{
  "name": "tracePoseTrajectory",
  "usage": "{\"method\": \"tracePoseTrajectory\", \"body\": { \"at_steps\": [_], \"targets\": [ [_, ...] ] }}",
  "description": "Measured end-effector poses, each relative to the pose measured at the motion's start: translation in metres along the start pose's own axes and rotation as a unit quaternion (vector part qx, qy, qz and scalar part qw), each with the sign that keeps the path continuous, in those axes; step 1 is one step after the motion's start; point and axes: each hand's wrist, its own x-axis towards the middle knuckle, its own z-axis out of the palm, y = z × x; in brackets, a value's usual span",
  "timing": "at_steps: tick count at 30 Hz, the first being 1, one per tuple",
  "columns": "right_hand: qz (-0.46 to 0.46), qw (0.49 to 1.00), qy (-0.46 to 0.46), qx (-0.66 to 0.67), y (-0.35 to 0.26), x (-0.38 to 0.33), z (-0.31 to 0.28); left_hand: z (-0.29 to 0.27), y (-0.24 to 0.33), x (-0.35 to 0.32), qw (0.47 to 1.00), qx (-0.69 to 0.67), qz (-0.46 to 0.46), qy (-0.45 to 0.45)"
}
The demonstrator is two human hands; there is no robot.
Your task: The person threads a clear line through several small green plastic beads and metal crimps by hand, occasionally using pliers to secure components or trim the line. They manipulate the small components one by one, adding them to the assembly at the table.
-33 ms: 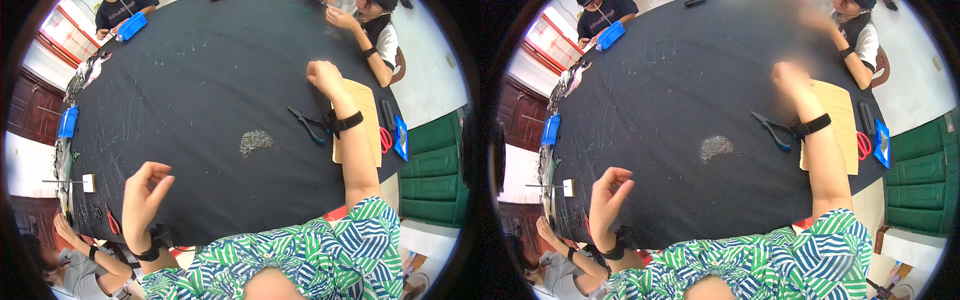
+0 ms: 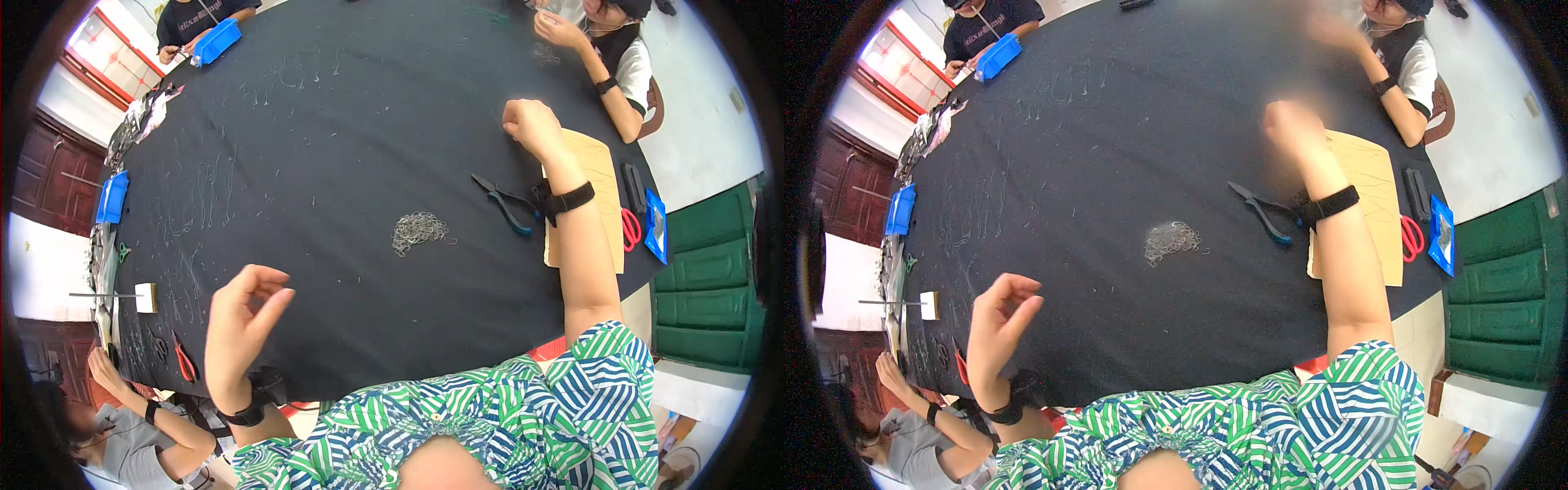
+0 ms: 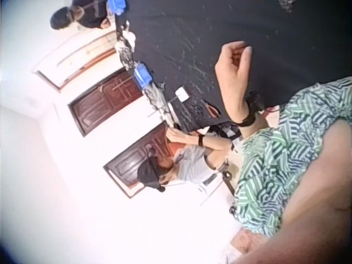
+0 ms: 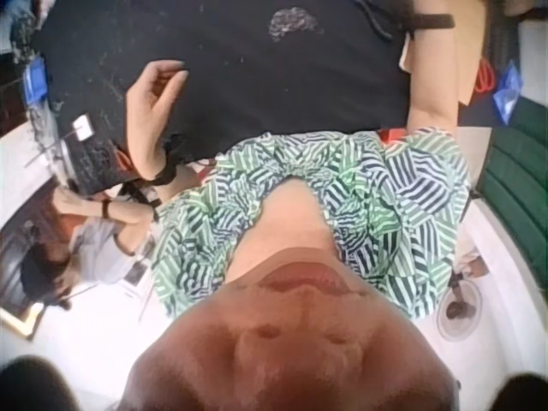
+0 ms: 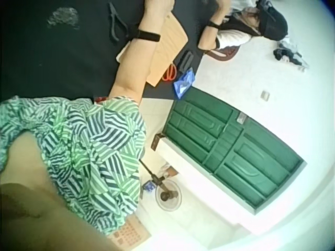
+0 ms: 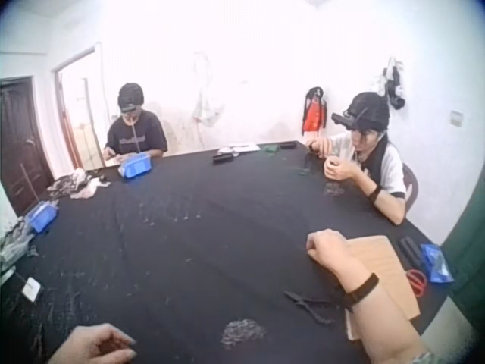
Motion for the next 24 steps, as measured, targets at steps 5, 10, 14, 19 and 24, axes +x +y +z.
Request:
{"method": "tracePoseTrajectory", "body": {
  "at_steps": [5, 10, 14, 19, 24],
  "targets": [
    [0.035, 0.996, -0.05, 0.072, -0.007, 0.001, -0.02, 0.022, 0.004, 0.003, 0.999, -0.005, 0.015, -0.029],
    [0.032, 0.978, -0.086, 0.189, 0.003, -0.003, -0.029, 0.031, 0.0, 0.006, 0.998, -0.017, 0.04, -0.047],
    [0.041, 0.992, -0.071, 0.095, 0.01, 0.002, -0.023, 0.039, -0.001, 0.011, 0.995, -0.011, 0.041, -0.09],
    [0.068, 0.994, -0.076, 0.035, 0.014, 0.009, -0.002, 0.053, -0.008, 0.015, 0.985, -0.014, 0.032, -0.17],
    [0.055, 0.995, -0.08, 0.016, 0.009, 0.013, 0.002, 0.059, -0.019, 0.018, 0.983, 0.002, 0.02, -0.185]
  ]
}}
